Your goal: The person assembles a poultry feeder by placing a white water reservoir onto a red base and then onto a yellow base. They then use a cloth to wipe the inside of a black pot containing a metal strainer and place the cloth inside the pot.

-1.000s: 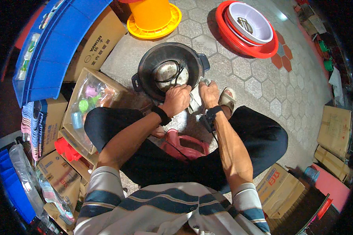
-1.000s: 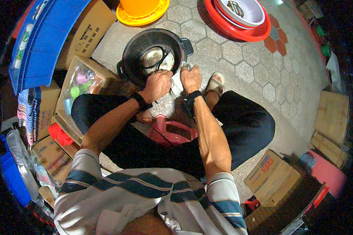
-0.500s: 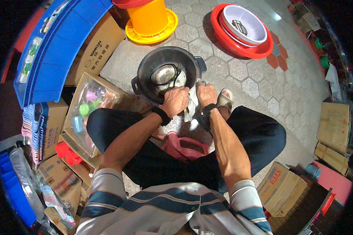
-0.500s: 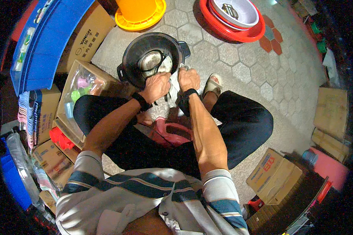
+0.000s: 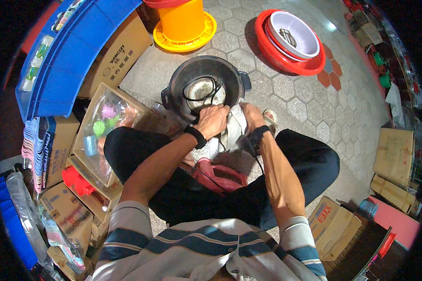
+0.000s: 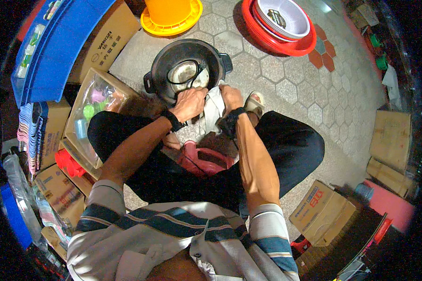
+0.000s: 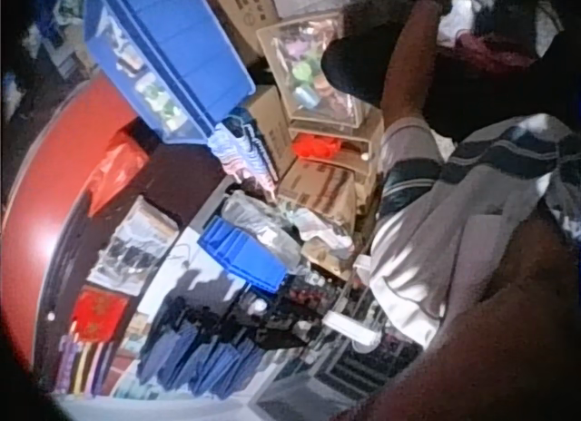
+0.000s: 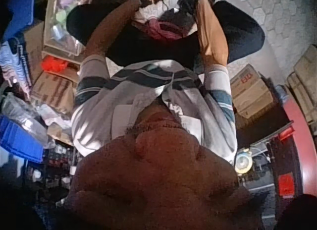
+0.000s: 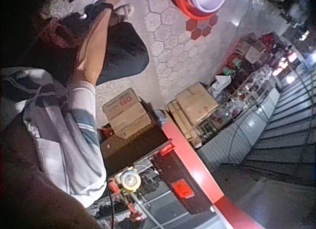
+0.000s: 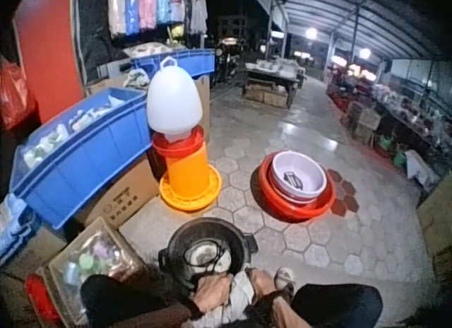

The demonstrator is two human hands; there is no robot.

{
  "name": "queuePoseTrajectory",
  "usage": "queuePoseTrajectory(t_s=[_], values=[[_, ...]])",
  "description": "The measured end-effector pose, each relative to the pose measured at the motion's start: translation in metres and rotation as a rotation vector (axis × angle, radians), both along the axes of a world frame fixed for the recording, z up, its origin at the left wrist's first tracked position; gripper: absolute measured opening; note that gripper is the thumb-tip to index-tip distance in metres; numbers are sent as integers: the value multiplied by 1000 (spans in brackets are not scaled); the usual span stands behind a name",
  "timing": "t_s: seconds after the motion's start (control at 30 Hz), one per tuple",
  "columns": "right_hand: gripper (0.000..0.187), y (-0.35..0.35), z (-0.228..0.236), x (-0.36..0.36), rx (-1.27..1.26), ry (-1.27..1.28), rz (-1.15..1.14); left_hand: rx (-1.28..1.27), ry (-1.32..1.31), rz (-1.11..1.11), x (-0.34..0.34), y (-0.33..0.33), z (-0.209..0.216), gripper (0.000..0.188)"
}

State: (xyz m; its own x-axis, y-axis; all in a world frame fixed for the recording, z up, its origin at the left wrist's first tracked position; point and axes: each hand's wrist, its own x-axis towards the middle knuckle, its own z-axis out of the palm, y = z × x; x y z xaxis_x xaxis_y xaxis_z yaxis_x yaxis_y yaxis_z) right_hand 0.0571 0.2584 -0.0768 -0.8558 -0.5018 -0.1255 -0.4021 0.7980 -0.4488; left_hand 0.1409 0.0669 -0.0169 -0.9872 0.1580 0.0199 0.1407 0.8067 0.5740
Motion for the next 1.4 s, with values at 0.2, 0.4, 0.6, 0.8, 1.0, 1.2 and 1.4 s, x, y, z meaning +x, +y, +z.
queuePoseTrajectory(t_s=[0.2, 0.4, 0.6, 0.8, 1.0, 1.2, 1.4], values=[[34, 19, 18, 52, -788, -1122, -858, 50, 28, 15, 1, -1, -3, 15], [53, 11, 28, 23, -197, -381, -420, 42, 24, -2, 0, 0, -5, 11], [59, -24, 53, 1, 60, -251, -425, 5, 1, -16, -1, 0, -5, 11], [52, -39, 79, 5, 243, -122, -323, 38, 114, -42, 3, 0, -6, 10], [38, -38, 90, -14, 383, -119, -199, 51, 114, -49, 5, -1, -6, 10], [27, -49, 95, -23, 500, -27, 9, 37, 104, -40, 4, 0, -8, 10], [14, -43, 87, -18, 474, 164, 231, -3, 89, -40, 3, 1, -9, 10]])
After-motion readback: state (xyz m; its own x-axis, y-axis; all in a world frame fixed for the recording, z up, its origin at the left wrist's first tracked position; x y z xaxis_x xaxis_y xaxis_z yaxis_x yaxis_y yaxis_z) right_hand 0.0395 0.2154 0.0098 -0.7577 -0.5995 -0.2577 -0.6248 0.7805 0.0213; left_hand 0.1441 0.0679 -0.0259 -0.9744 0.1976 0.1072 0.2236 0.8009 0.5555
